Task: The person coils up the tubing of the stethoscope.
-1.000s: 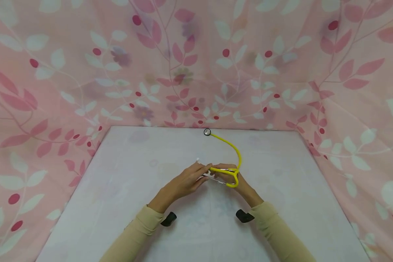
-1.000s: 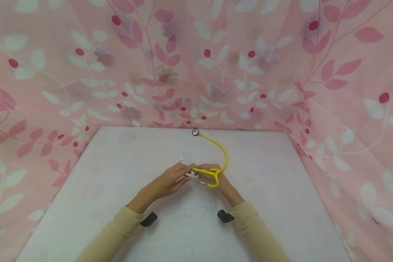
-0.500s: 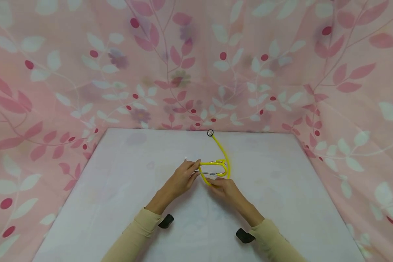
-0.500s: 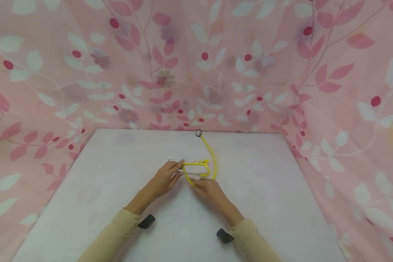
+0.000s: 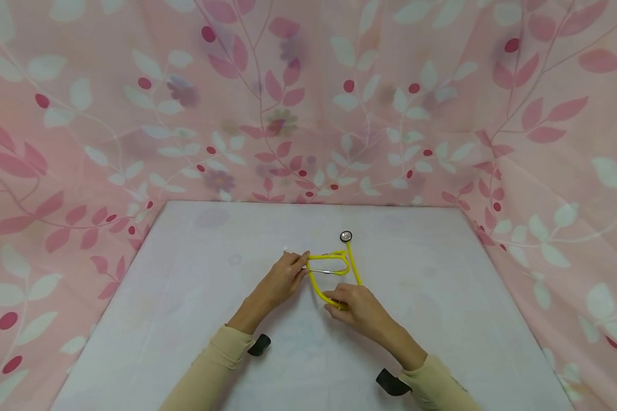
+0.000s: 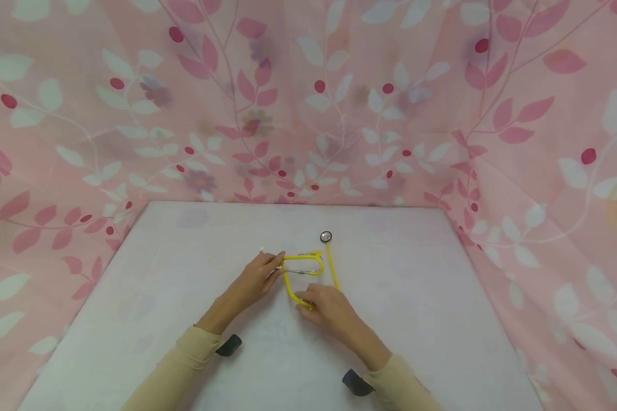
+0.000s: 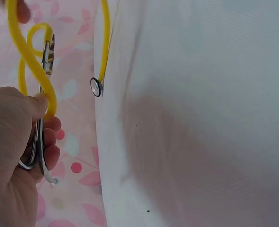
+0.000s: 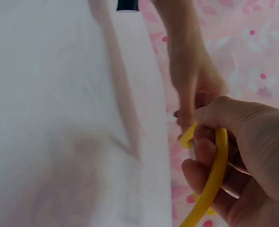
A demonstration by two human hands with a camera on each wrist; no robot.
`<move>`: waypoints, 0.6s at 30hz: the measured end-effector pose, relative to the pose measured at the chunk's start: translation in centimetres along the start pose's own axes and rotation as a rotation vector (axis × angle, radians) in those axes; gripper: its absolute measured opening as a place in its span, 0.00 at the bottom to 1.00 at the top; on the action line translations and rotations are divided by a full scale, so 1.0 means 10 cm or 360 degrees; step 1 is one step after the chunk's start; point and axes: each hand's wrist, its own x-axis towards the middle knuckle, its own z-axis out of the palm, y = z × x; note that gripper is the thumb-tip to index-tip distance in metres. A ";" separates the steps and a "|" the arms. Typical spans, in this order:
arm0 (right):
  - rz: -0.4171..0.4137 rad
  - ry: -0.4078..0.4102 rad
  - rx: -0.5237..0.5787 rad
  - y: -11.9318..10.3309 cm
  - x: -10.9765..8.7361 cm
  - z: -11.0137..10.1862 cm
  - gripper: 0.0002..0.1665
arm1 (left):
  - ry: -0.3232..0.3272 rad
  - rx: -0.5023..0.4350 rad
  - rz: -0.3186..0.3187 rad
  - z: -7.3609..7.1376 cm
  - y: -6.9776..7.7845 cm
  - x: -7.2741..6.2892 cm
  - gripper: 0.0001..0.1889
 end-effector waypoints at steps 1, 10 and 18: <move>-0.0029 0.0009 -0.0069 -0.03 0.01 -0.04 0.14 | -0.0010 0.0012 -0.0001 0.00 0.00 -0.01 0.26; -0.0240 0.0170 -0.0440 -0.08 0.25 -0.34 0.10 | -0.0037 0.0048 0.0133 0.02 0.09 -0.03 0.24; -0.0281 0.0290 -0.0413 0.09 0.49 -0.47 0.11 | -0.0019 0.0049 0.0239 0.03 0.18 -0.10 0.23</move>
